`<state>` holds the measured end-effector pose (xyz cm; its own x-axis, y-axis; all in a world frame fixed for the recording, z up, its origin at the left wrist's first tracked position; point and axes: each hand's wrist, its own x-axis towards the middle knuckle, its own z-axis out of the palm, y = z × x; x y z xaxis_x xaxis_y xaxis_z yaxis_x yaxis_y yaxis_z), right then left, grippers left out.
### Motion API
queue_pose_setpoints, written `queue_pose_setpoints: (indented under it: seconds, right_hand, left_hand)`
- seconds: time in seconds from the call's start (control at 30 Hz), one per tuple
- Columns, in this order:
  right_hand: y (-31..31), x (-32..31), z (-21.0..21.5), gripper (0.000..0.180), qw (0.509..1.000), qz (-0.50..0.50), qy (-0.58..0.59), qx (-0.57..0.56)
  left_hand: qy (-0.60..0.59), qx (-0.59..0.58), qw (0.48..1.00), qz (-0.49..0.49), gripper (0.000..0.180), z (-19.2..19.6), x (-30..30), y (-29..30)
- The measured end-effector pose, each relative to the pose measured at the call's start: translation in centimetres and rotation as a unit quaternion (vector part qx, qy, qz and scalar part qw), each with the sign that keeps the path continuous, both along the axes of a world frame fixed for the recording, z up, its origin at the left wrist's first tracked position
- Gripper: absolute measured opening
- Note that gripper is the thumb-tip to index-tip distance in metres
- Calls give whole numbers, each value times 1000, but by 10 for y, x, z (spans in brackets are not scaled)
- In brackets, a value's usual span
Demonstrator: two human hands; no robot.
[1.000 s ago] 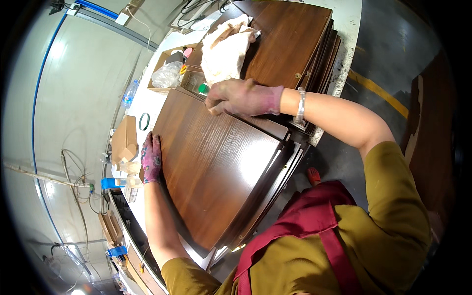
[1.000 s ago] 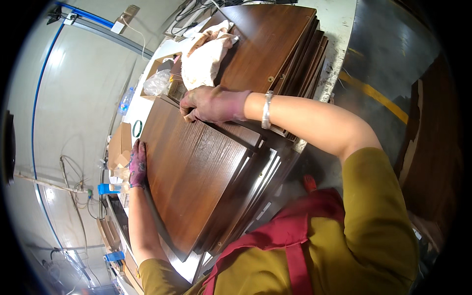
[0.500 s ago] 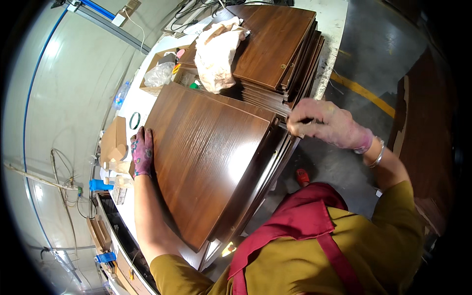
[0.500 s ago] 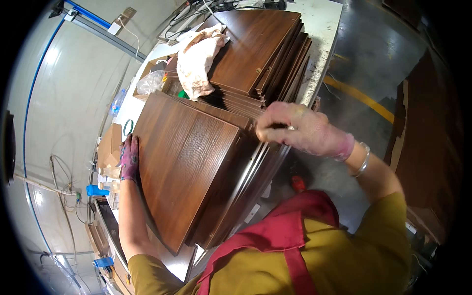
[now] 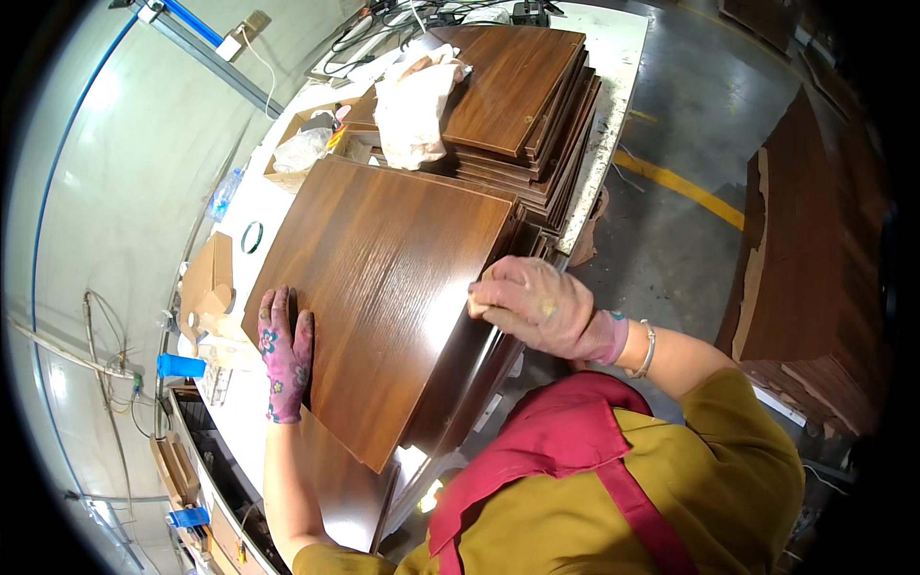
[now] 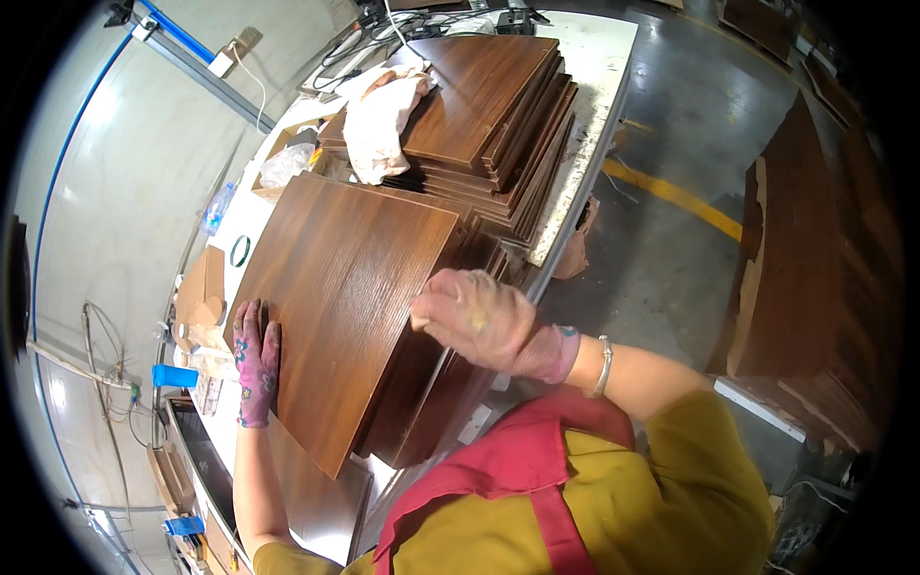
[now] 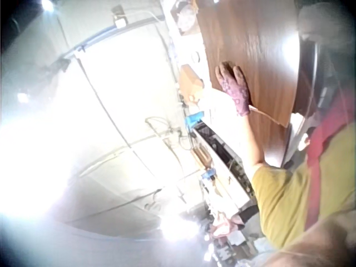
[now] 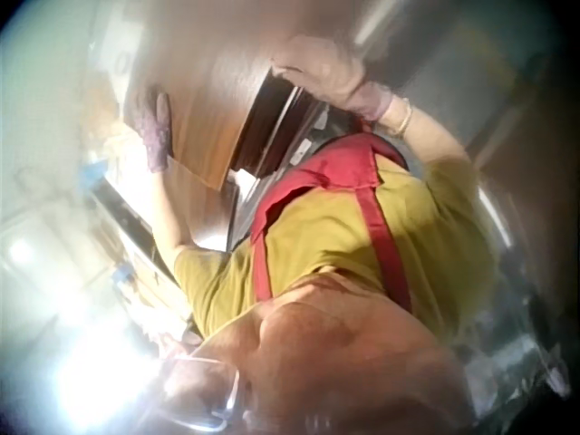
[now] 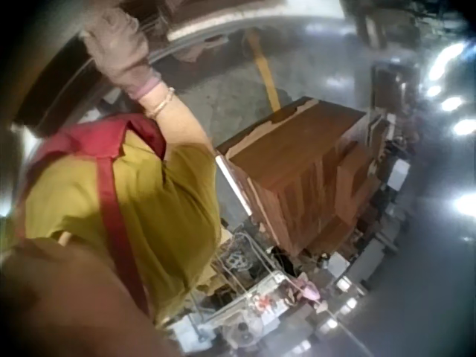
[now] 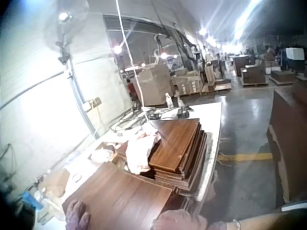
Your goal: The person wipes the surface of a wooden panel with a cloth and uses a small applicator to apply a substance into holes along the panel edges. They pick up panels from a stack, treat them, and move them aside.
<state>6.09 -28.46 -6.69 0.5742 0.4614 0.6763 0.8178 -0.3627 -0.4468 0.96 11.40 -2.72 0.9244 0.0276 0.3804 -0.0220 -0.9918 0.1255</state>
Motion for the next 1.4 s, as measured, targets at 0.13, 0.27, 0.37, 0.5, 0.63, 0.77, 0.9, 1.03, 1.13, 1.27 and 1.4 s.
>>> queue_pose_setpoints:
  seconds: [0.13, 0.27, 0.37, 0.5, 0.63, 0.77, 0.9, 1.03, 1.13, 1.27, 1.4]
  right_hand:
    - [-13, 26, 20, 12, 990, -39, 65, 118]
    - [-14, 42, 18, 14, 981, -78, 102, 148]
    - [3, 6, 10, 21, 996, -69, 16, 62]
    - [49, -55, 8, 17, 994, -97, -27, 41]
    - [89, -109, 7, 13, 987, -114, -114, 20]
    - [129, -146, -1, 12, 995, 24, -95, -22]
    - [141, -180, 6, 14, 982, 151, -110, 35]
    - [104, -144, 47, 9, 969, 155, 16, -192]
    - [57, -102, 25, 14, 994, 70, -15, 82]
    - [53, -101, 29, 15, 997, 59, -3, 43]
    - [93, -117, 16, 22, 989, 26, -144, -8]
  left_hand:
    - [-15, -9, 1000, 17, 45, 3, -1, -2]
    - [-14, -16, 1000, 11, 43, 6, -2, -6]
    - [0, -21, 1000, 16, 41, 8, -3, -9]
    - [-1, -13, 1000, 16, 42, 4, -2, -3]
    - [-13, -9, 1000, 12, 42, 0, -1, 1]
    - [-28, 1, 1000, 11, 39, 1, -5, -1]
    - [-12, 0, 1000, 25, 39, 2, 2, -1]
    - [-14, -12, 999, 43, 41, 1, -12, 2]
    - [-25, -15, 999, 30, 43, 6, -3, -9]
    - [-50, -12, 998, 29, 43, 6, -4, -15]
    - [-16, -19, 999, 27, 41, 4, -8, -3]
